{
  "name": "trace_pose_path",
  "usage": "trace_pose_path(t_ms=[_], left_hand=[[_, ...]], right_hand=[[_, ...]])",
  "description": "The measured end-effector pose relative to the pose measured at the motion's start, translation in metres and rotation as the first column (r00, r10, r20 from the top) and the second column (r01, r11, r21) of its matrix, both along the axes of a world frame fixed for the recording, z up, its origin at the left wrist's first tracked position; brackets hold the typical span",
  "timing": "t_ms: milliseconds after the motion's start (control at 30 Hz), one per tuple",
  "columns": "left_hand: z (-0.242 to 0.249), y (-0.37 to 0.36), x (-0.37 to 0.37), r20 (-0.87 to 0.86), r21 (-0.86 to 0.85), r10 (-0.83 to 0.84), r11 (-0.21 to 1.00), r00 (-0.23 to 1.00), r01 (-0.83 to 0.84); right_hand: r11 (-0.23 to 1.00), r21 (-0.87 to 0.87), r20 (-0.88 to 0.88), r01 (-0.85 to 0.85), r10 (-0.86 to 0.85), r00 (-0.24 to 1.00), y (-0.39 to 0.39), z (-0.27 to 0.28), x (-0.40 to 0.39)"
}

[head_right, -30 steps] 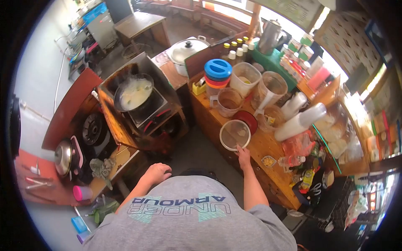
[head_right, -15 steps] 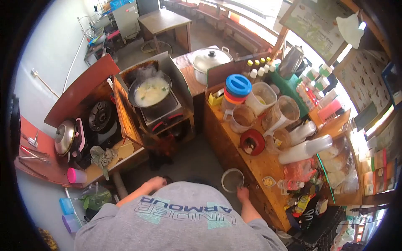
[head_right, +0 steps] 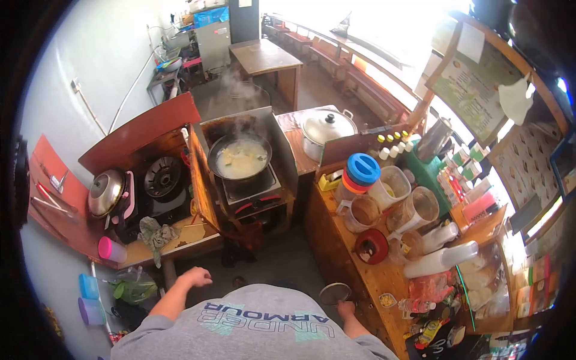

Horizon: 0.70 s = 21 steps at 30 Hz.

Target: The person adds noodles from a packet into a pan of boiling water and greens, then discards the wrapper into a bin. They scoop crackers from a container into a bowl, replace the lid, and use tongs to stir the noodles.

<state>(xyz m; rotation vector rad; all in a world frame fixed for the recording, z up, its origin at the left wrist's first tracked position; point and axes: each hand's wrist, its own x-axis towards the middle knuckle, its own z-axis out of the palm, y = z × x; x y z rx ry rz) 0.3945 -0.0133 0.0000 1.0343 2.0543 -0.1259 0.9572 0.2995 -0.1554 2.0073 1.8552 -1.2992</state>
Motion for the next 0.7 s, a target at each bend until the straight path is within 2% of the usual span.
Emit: trace_pose_path(t_ms=[67,100,167,233,267,300,333,367,400,433,467,500,567,633,700], left_hand=[[0.038,-0.011,-0.032,-0.055,0.061,0.03,0.998,0.998,-0.026],[0.063,-0.018,-0.047,-0.084,0.105,0.068,0.993,0.994,-0.059],[0.093,-0.043,-0.088,-0.125,0.246,0.187,0.957,0.974,-0.152],[0.134,-0.069,-0.127,-0.171,0.375,0.298,0.901,0.939,-0.218],[0.152,-0.084,-0.148,-0.262,0.411,0.291,0.896,0.92,-0.167],[0.174,-0.101,-0.171,-0.347,0.431,0.251,0.898,0.904,-0.084],[0.2,-0.113,-0.183,-0.452,0.455,0.276,0.889,0.848,-0.047],[0.229,-0.124,-0.193,-0.414,0.495,0.376,0.857,0.829,-0.141],[0.259,-0.133,-0.206,-0.457,0.428,0.354,0.892,0.816,-0.148],[0.283,-0.144,-0.209,-0.497,0.475,0.479,0.848,0.723,-0.235],[0.299,-0.158,-0.222,-0.554,0.477,0.498,0.847,0.667,-0.236],[0.329,-0.16,-0.222,-0.581,0.43,0.534,0.842,0.613,-0.326],[0.346,-0.194,-0.259,-0.691,0.432,0.529,0.849,0.492,-0.305],[0.381,-0.213,-0.27,-0.738,0.44,0.559,0.824,0.379,-0.358],[0.406,-0.24,-0.288,-0.836,0.404,0.51,0.821,0.201,-0.403]], right_hand=[[0.999,0.017,-0.032,0.05,-0.049,0.998,0.01,0.006,-0.026],[0.999,0.021,-0.034,0.028,-0.028,0.999,0.016,-0.004,-0.034],[0.996,-0.04,-0.152,0.081,-0.086,0.985,0.03,-0.036,-0.049],[0.999,-0.015,-0.158,0.034,-0.036,0.987,0.034,-0.024,-0.073],[1.0,0.006,-0.163,0.017,-0.016,0.987,0.036,-0.01,-0.087],[0.981,0.081,-0.199,-0.176,0.189,0.962,0.04,0.007,-0.094],[0.881,0.292,-0.186,-0.373,0.435,0.881,0.045,-0.021,-0.092],[0.845,0.262,0.049,-0.466,0.471,0.881,0.051,-0.025,-0.106],[0.815,0.307,0.025,-0.492,0.509,0.86,0.058,-0.044,-0.105],[0.87,0.172,0.121,-0.463,0.447,0.886,0.056,-0.02,-0.126],[0.616,0.33,0.224,-0.716,0.685,0.693,0.062,-0.042,-0.122],[0.588,0.332,0.223,-0.738,0.711,0.667,0.062,-0.071,-0.12],[0.782,0.373,0.244,-0.5,0.438,0.865,0.066,-0.114,-0.124],[0.756,0.383,0.244,-0.532,0.472,0.847,0.059,-0.081,-0.158],[0.721,0.4,0.246,-0.566,0.511,0.824,0.053,-0.061,-0.189]])
